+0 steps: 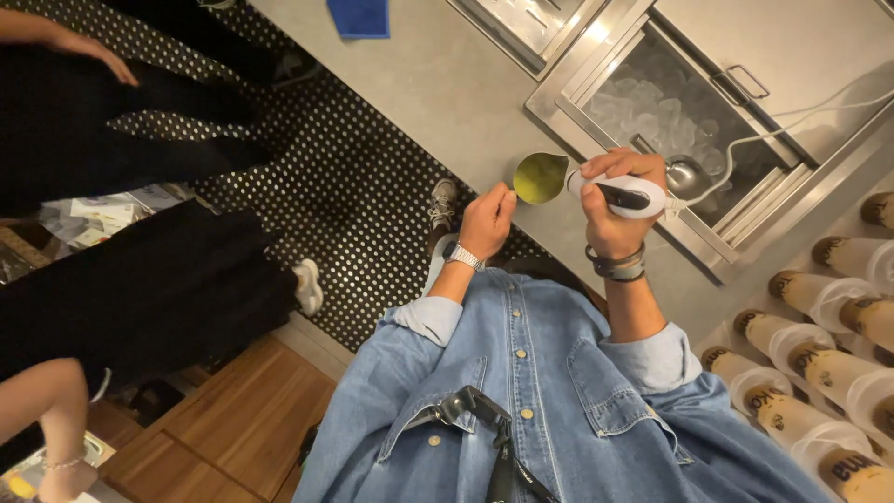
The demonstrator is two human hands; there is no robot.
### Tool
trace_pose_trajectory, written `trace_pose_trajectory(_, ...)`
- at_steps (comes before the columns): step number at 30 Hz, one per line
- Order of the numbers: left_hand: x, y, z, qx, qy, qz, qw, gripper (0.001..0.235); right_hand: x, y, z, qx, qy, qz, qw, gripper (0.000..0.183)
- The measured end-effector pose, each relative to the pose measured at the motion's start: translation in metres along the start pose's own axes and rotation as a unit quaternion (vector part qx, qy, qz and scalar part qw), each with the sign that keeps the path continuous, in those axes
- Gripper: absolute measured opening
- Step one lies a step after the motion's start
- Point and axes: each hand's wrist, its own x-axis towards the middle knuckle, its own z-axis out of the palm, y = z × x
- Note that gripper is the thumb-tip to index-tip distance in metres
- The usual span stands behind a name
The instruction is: The person prepares a beverage by pouring liquids from a bottle and a carton into a metal pitcher on a scale. They then scoop a green powder from a container and add it to the pitcher. Finally, they use a handheld electric frother to mix the contents of the pitcher.
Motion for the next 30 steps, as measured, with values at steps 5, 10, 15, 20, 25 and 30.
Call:
trace_pose_trajectory(5,0.001,0.006,-0.002,-0.006,0.001,-0.012,1.000,0.035,0.004,-0.002,-0.003,-0.008,-0.007,-0.002,1.000,0.036)
trace_pose_trajectory(10,0.003,0.001,0.000,-0.010,-0.002,-0.014,1.000,0.036,0.003,0.009,-0.002,0.003,-0.001,0.003,1.000,0.038)
trace_pose_trajectory(15,0.000,-0.003,0.004,-0.002,-0.001,-0.009,1.000,0.036,0.005,0.000,0.001,0.008,0.001,0.010,1.000,0.036)
trace_pose_trajectory(20,0.001,0.000,0.003,-0.015,-0.002,-0.015,1.000,0.037,0.003,0.015,0.000,0.048,0.019,0.008,0.999,0.034)
trace_pose_trajectory(25,0.001,-0.002,0.004,-0.012,0.000,-0.014,1.000,0.037,0.003,0.010,-0.005,0.019,0.017,0.000,1.000,0.037)
trace_pose_trajectory(30,0.002,-0.003,0.004,-0.022,0.003,-0.007,1.000,0.036,0.003,0.019,-0.003,0.049,0.030,0.011,0.998,0.036)
